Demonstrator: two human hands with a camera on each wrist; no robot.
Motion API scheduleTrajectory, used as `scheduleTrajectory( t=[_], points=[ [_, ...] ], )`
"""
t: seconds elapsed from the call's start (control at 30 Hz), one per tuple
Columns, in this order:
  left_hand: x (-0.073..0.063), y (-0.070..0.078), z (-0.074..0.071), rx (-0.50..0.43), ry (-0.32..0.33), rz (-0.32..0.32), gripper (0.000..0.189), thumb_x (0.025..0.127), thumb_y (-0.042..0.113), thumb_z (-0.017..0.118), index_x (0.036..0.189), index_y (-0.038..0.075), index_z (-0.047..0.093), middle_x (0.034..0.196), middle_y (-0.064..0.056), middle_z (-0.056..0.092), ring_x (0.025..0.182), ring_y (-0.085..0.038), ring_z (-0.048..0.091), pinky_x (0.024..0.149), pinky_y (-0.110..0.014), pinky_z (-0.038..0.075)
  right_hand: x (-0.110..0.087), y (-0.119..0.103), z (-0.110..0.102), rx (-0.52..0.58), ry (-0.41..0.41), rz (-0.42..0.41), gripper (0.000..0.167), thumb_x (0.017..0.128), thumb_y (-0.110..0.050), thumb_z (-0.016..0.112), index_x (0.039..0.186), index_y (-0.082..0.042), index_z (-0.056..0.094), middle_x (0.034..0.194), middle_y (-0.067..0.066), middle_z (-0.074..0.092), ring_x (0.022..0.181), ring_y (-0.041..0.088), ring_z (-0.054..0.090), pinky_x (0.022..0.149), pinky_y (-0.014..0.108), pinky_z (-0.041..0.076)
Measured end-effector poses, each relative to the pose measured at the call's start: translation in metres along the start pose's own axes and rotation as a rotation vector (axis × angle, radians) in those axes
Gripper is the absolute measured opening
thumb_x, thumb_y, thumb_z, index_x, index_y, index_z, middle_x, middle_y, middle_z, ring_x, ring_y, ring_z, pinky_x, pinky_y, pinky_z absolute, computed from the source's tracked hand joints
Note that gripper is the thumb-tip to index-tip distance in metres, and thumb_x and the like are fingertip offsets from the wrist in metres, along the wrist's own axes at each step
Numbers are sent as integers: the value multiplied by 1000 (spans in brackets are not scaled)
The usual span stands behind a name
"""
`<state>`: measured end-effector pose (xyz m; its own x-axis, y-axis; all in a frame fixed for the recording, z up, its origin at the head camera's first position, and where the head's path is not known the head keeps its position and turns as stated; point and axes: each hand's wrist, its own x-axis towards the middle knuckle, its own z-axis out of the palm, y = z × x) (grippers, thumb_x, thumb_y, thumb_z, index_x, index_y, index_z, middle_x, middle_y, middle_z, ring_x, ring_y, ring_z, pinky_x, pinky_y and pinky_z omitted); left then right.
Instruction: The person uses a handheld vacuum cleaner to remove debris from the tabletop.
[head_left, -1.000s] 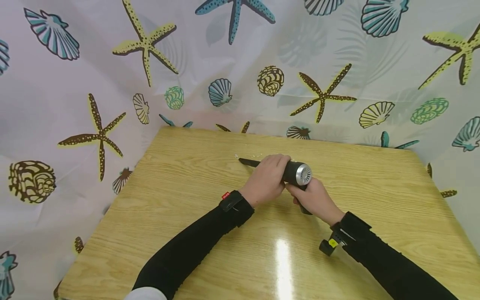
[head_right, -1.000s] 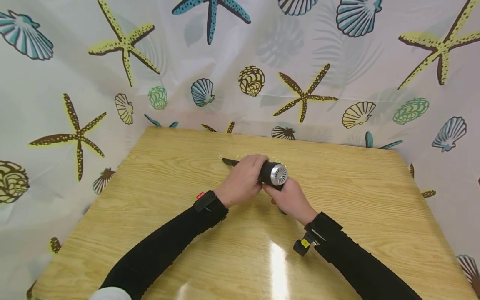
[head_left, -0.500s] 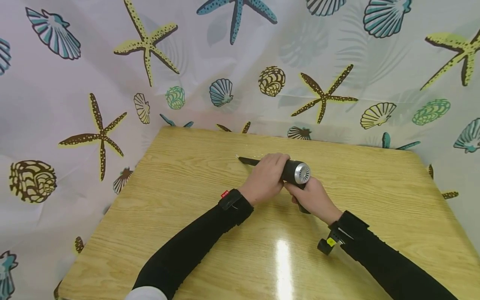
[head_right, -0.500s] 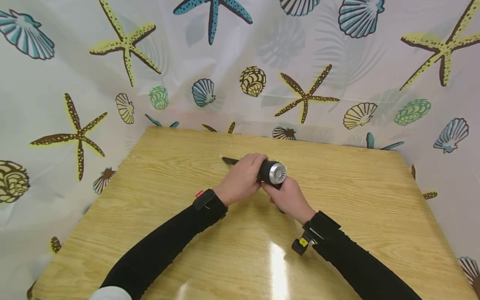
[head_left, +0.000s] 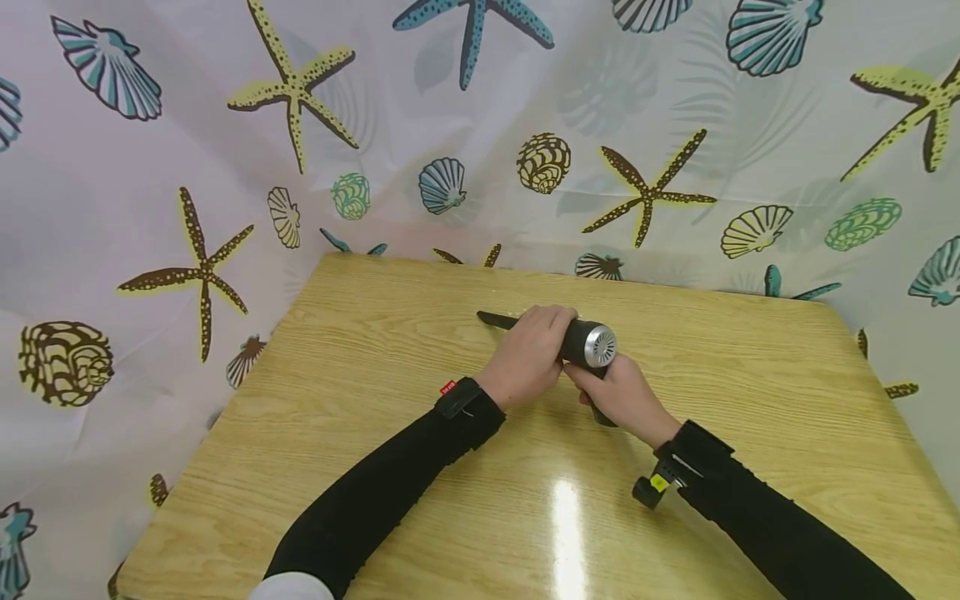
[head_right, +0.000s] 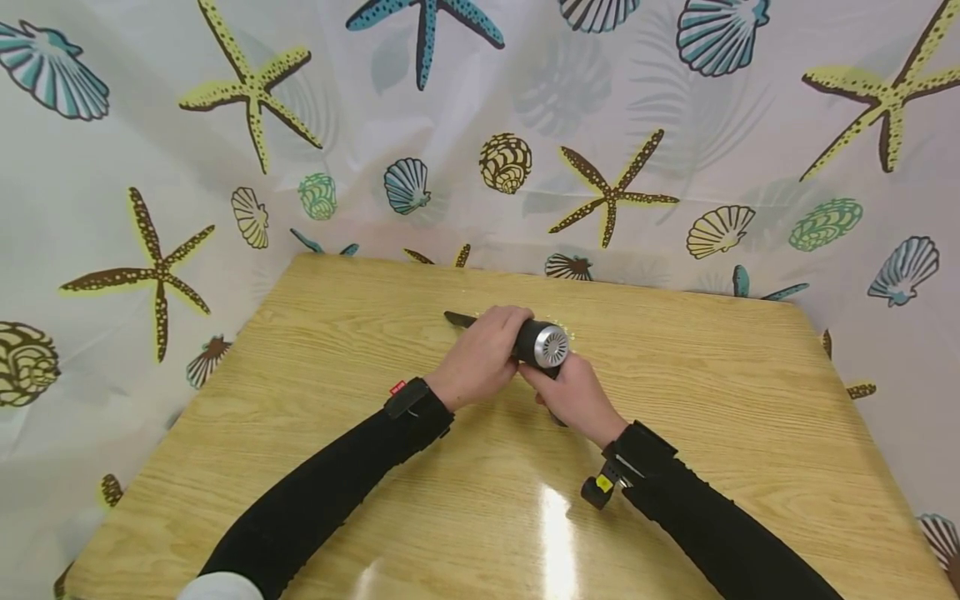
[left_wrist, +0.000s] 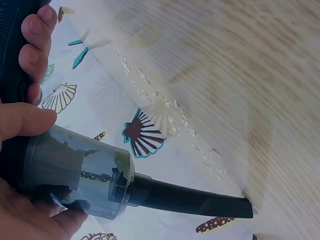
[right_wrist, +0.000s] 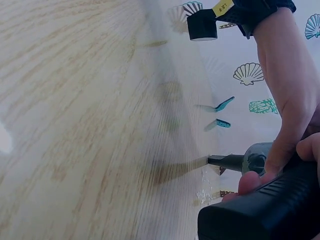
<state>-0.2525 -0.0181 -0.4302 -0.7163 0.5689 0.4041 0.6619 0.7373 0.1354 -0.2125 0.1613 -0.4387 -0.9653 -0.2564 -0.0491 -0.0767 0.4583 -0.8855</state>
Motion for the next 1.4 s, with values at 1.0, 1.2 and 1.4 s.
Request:
scheduleTrajectory(
  t=[1.0,1.2,1.4],
  points=[
    [0,9,0,21,14,29,42,94,9,59,134,5,50,126,-7,60,119,-21,58,113,-34,40,-5,8,-3,-8,27,-21,49,98,-34,66,134,-5,52,89,17,61,70,29,65,65,33,54],
    [1,13,0,24,15,47,43,93,10,61,135,5,50,126,-8,61,119,-22,58,112,-34,41,-10,10,-6,-14,29,-13,50,98,-35,65,133,-3,51,92,16,60,73,29,65,66,32,54],
    [3,17,1,12,-1,47,44,93,11,62,135,5,50,128,-8,60,121,-22,58,113,-34,40,-16,9,-8,-27,50,-14,49,98,-35,65,134,-4,52,89,17,61,70,27,64,65,32,53]
  ],
)
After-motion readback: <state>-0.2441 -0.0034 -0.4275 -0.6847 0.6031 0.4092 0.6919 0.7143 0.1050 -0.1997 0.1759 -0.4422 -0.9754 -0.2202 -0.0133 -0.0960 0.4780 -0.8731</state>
